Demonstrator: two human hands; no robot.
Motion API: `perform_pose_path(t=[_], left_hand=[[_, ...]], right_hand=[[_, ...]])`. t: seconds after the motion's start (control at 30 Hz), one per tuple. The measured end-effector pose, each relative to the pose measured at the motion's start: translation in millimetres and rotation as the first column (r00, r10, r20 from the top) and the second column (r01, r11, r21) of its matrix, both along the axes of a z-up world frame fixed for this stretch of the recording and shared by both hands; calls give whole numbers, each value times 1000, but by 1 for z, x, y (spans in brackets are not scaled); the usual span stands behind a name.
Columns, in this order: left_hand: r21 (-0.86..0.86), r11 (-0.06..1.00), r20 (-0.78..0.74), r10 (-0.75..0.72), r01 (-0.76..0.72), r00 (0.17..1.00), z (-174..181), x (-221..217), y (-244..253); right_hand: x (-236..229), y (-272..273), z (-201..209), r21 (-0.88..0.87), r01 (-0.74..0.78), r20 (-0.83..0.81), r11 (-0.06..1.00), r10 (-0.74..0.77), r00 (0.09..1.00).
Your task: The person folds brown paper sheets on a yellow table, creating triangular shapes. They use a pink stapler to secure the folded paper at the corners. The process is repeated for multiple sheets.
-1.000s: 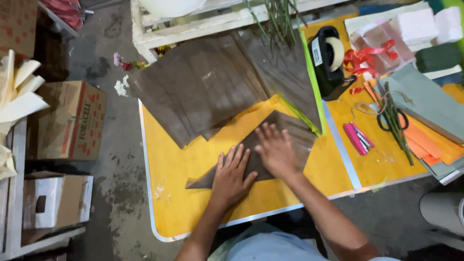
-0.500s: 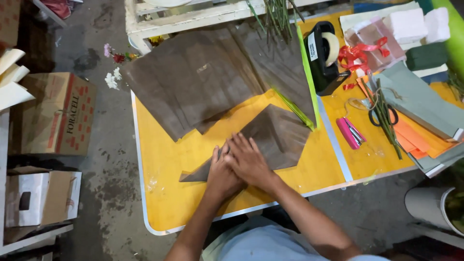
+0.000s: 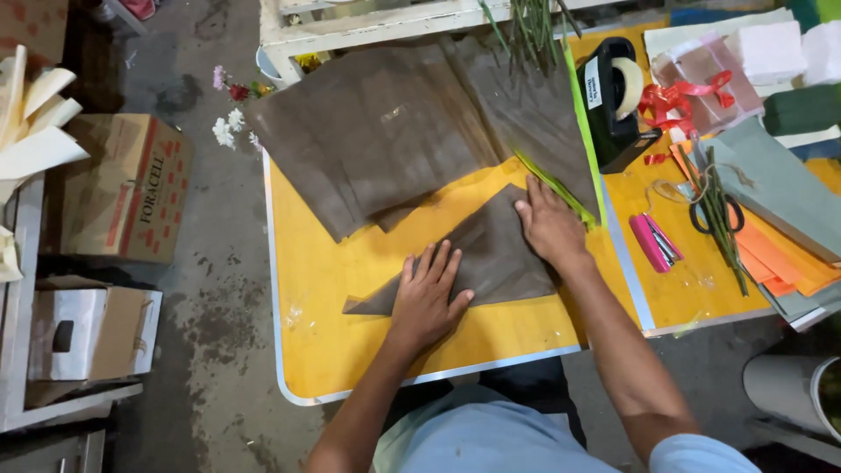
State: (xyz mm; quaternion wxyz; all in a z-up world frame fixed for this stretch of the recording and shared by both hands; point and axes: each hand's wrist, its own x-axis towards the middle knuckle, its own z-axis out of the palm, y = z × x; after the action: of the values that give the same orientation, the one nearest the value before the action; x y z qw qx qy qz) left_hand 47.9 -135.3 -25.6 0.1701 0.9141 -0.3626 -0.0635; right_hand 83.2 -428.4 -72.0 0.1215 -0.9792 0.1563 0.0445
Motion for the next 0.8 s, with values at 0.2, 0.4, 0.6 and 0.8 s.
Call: perform_pose_path(t=[0.2,0.4,0.6,0.8], left_hand=[[-132,991,238,1,31,971,-10,-2,-1],[-63,998,50,-5,8,999,-4,3,-1],[80,995,-19,64,-62,998,5,3,29],[313,930,-91,232,-193,968,30,-19,90]], right_hand=[[-40,118,37,22,-242,314,970,223,923],[-50,108,26,-8,-346,122,938,345,931],[-54,79,28,-99,-208,49,973,213,976],[-60,86,39,-32,-190,-15,981,190,982]])
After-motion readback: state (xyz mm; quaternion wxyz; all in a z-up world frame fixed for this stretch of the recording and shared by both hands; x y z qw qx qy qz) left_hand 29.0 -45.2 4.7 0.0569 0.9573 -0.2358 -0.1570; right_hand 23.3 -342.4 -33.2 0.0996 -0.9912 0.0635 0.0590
